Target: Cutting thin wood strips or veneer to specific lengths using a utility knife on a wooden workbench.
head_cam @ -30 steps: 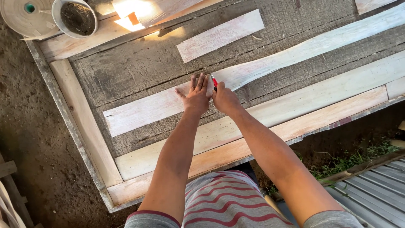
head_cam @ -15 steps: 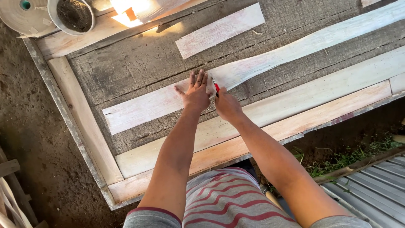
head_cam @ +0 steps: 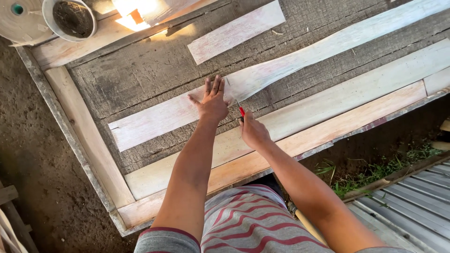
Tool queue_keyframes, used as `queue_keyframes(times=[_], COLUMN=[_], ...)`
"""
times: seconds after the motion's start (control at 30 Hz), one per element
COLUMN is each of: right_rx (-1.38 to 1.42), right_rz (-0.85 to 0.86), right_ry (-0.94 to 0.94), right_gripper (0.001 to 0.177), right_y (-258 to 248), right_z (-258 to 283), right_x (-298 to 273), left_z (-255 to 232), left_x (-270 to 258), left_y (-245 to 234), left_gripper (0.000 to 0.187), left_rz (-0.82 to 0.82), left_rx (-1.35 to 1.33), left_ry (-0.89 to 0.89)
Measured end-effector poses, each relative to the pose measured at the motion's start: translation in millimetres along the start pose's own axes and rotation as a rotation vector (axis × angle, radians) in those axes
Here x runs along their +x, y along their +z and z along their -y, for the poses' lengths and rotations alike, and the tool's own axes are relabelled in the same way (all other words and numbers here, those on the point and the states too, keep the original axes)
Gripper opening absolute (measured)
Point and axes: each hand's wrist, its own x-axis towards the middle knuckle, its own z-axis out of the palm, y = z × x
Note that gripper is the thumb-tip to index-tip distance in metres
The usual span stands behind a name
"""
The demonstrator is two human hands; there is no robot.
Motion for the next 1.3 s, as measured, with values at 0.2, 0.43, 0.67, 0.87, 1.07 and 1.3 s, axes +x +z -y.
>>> queue_keyframes(times=[0.2,0.43,0.67,0.87,1.07,1.3], right_rx=[-0.022,0.002,0.108,0.050,0.017,0.002], right_rz=[0.010,-0.002,-0.156,-0.165,-0.158,-0.101], right_ry=[0.031,0.055,-0.068,-0.119,-0.121,-0.103], right_gripper=[0.049,0.045,0.033,0.032,0.030,0.034], right_y=[9.0,7.7,-29.5,-26.6,-11.2,-3.0], right_z=[-6.6,-24.2,1.7,5.4,1.5,2.3], right_x=[-6.5,-5.1,20.9,56.9,55.9,32.6], left_z=[0.8,3.5,5.7,8.3,10.1,6.3], left_x=[4.2,6.4,3.6,12.9,16.3,14.2], left_y=[5.3,5.6,-0.1,11.7,17.9,14.4], left_gripper=[0.077,0.077,0.082,0.082,0.082,0.084], left_rz=[-0.008,0.002,0.026,0.012,-0.007,-0.007], left_rx=[0.004,-0.004,0.022,0.022,0.022,0.020], left_ry=[-0.002,0.014,0.037,0.047,0.041,0.017])
